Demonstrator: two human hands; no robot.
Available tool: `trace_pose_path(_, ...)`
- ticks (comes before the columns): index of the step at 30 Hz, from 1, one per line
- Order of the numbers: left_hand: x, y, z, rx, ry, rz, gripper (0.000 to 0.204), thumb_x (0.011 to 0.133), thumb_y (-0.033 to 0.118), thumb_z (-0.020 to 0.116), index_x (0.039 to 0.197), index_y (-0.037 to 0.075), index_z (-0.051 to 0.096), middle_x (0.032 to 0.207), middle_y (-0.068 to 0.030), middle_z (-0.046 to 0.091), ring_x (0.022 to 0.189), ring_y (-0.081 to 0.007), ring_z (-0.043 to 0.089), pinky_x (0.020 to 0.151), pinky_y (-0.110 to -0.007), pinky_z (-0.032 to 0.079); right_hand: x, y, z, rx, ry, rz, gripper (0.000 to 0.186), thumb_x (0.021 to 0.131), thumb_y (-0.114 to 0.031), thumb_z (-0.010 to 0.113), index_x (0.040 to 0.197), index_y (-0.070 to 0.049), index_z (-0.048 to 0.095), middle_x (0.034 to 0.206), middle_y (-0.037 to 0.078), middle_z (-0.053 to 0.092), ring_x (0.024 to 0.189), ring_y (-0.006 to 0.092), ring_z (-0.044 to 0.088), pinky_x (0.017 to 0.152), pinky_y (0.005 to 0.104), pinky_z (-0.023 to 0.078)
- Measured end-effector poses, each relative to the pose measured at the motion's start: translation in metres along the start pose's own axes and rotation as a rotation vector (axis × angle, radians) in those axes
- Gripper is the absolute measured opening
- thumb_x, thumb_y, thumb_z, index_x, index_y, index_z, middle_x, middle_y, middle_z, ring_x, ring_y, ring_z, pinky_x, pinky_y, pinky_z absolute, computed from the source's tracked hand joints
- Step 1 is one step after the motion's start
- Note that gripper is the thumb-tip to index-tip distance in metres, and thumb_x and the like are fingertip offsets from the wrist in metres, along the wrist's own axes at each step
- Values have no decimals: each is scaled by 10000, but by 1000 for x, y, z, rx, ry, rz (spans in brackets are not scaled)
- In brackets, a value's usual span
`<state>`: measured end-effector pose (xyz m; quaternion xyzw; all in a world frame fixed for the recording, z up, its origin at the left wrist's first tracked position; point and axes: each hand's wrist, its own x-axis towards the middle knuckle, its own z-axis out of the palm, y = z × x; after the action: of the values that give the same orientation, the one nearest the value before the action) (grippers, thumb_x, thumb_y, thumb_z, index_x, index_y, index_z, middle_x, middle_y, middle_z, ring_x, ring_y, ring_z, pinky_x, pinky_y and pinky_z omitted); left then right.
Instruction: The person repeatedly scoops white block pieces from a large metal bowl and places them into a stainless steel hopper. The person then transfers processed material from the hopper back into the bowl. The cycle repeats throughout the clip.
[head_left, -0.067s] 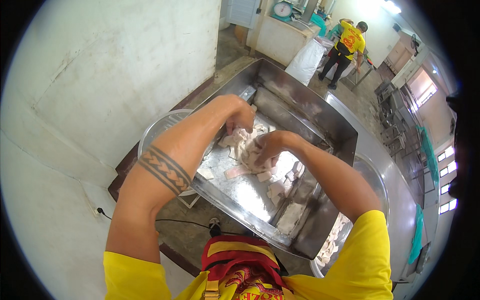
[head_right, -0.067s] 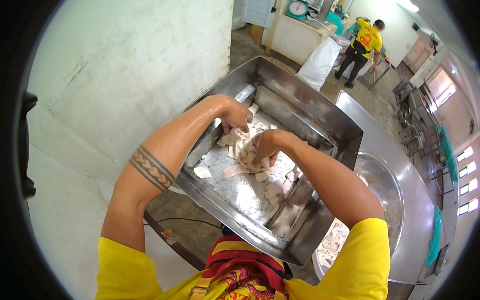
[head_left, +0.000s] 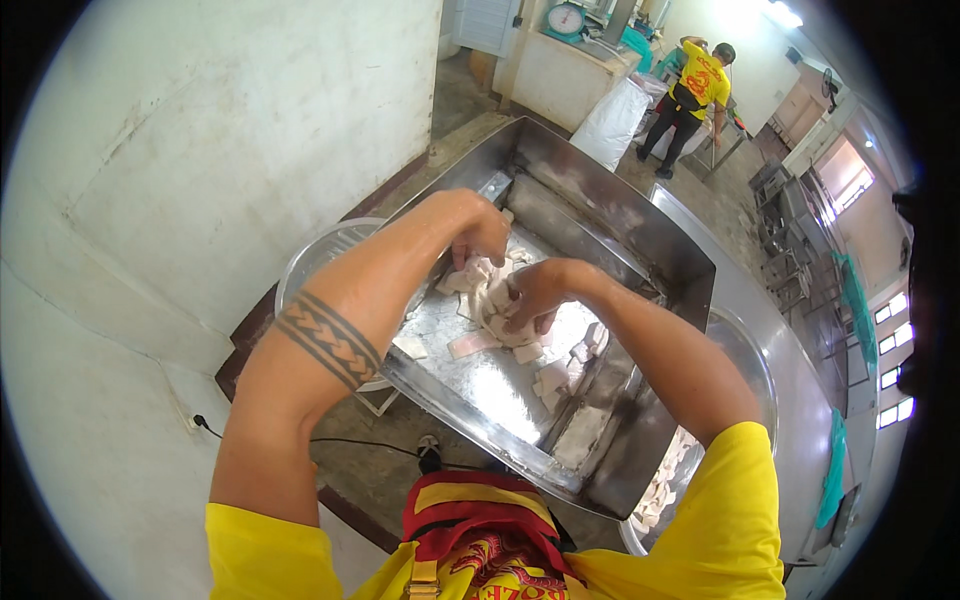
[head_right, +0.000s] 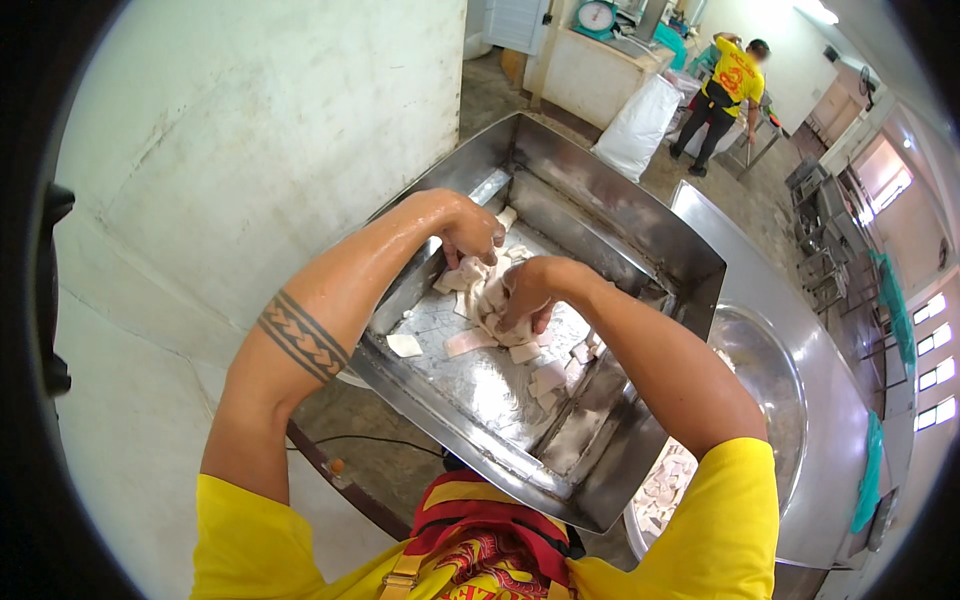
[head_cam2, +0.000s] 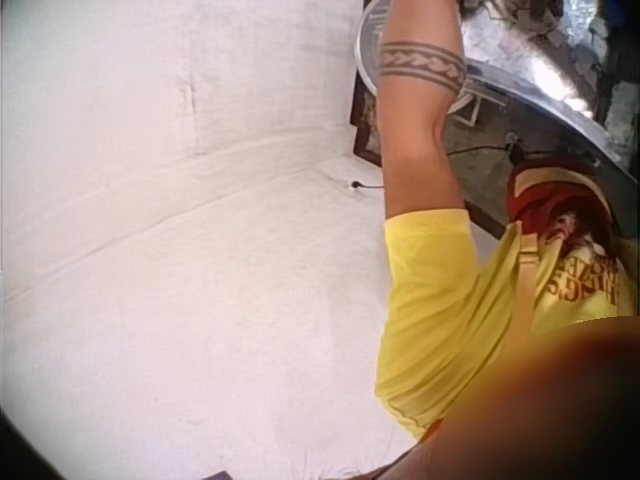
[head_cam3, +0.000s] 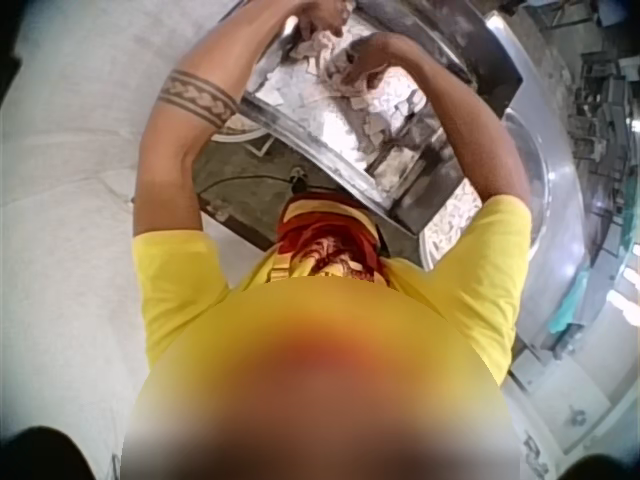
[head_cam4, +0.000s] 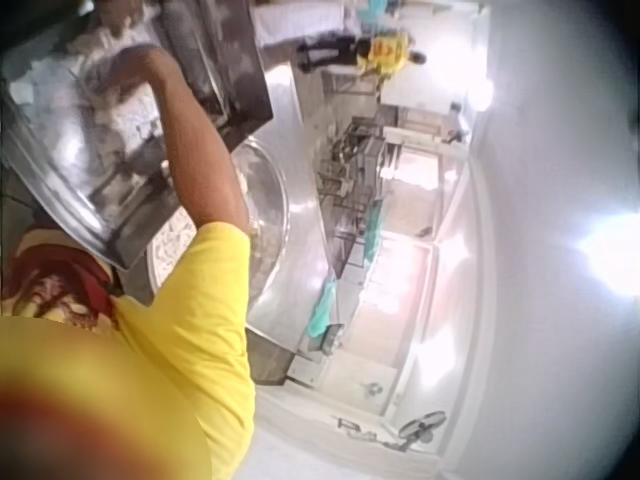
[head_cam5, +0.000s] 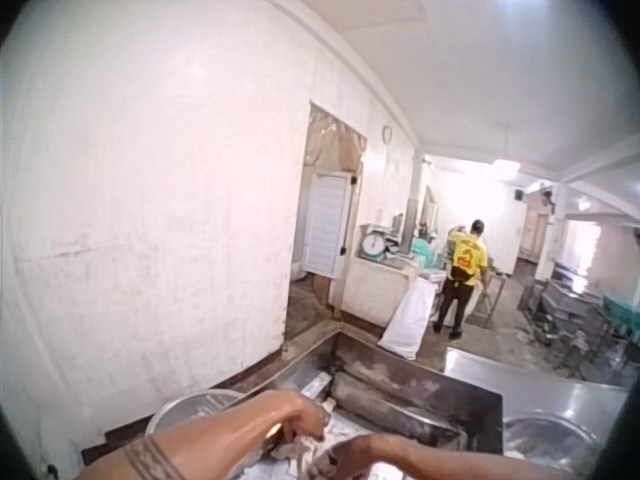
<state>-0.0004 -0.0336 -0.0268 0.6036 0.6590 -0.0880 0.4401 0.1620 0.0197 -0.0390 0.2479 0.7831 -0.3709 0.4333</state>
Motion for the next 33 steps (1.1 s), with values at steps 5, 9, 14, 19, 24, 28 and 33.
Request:
trace_pose_path(5, -1, 3, -5, -89, -54, -54, 610, 975, 238, 622, 1478, -12, 384, 1489, -269, 412, 1188, -326, 615, 929, -364, 599, -24, -5, 0, -884, 173, 339, 663, 633, -617, 881, 1028, -91, 791, 1164, 69, 740, 1055, 239, 687, 896, 375, 552)
trace_pose_path(9, -4, 4, -6, -91, -57, -37, 616, 974, 238, 623, 1480, -15, 380, 1485, -269, 417, 1164, -327, 631, 925, -369, 601, -5, 13, 28, -904, -29, 314, 508, 562, -182, 972, 1017, -61, 781, 1076, 94, 758, 972, 250, 721, 815, 396, 578)
trace_pose_path(14, 2, 0, -7, -62, -55, -58, 613, 972, 227, 620, 1479, -20, 380, 1474, -267, 429, 1157, -327, 634, 912, -372, 607, 17, 10, 7, -55, 78, 254, 679, 645, -52, 877, 1249, 30, 576, 1011, 168, 735, 790, 219, 759, 663, 328, 620)
trace_pose_path(19, 11, -3, -7, -37, -69, -45, 602, 962, 202, 612, 1468, -36, 388, 1471, -267, 431, 1160, -327, 634, 903, -369, 613, -18, -10, -19, -189, 197, -32, 495, 766, -247, 860, 1107, 19, 618, 1019, 116, 724, 872, 202, 735, 728, 321, 593)
trace_pose_path(24, 8, -2, -7, -67, -57, -40, 590, 954, 201, 612, 1454, -36, 407, 1478, -259, 429, 1157, -317, 640, 909, -363, 609, -13, -19, 15, -435, -580, 194, 492, 832, -306, 810, 1207, -30, 651, 1138, 142, 709, 1007, 226, 717, 850, 421, 579)
trace_pose_path(28, 1, 1, -8, -29, -44, -48, 585, 958, 208, 610, 1455, -29, 409, 1496, -263, 412, 1154, -308, 644, 908, -355, 608, 9, -14, 26, -809, -321, -67, 509, 791, -383, 802, 1179, -73, 689, 1164, 68, 713, 1065, 205, 674, 936, 458, 503)
trace_pose_path(33, -6, 5, -8, -62, -56, -52, 588, 961, 227, 617, 1454, -19, 412, 1471, -263, 431, 1124, -304, 660, 899, -349, 609, 2, -12, 16, -524, -396, -11, 426, 845, -240, 757, 1218, -58, 660, 1160, 131, 689, 995, 269, 698, 785, 406, 587)
